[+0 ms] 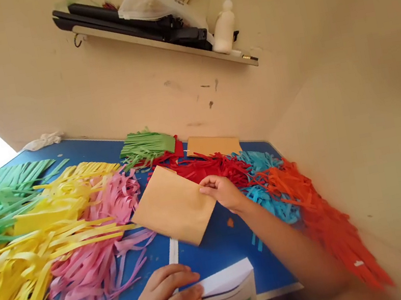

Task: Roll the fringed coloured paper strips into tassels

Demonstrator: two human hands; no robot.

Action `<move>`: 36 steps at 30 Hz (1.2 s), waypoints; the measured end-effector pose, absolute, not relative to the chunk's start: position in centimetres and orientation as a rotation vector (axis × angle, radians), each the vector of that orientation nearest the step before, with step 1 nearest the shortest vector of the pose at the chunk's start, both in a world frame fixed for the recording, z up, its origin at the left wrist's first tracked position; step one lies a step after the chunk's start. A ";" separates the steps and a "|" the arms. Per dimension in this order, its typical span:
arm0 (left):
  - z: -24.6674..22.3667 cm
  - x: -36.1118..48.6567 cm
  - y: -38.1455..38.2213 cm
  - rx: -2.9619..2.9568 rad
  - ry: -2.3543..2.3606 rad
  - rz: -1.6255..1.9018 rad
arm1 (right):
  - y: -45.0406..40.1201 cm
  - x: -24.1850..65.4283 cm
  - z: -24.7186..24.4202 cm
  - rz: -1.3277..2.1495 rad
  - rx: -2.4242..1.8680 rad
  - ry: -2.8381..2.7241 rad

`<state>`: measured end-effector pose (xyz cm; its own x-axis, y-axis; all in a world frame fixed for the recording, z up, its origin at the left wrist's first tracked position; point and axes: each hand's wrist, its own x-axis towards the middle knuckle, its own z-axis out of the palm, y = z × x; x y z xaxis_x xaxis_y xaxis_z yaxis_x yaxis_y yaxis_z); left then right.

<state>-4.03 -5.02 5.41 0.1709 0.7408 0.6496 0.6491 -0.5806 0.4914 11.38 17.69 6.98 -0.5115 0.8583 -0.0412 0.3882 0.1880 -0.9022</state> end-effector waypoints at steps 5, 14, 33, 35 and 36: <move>4.7 -4.5 -4.9 2.176 1.385 1.380 | 16.8 18.2 13.0 1.397 -0.911 -1.983; 6.9 -4.9 2.7 1.460 1.661 1.548 | 15.4 22.6 13.8 1.488 -0.828 -2.130; 8.6 -7.1 5.7 1.131 1.427 1.230 | 16.7 20.1 13.1 0.996 -1.030 -1.978; 8.2 -6.6 5.6 0.940 1.341 1.334 | 16.3 20.1 13.0 0.831 -1.057 -2.063; 8.0 -6.1 5.5 0.889 1.302 1.352 | 15.8 19.7 13.2 0.687 -1.042 -2.136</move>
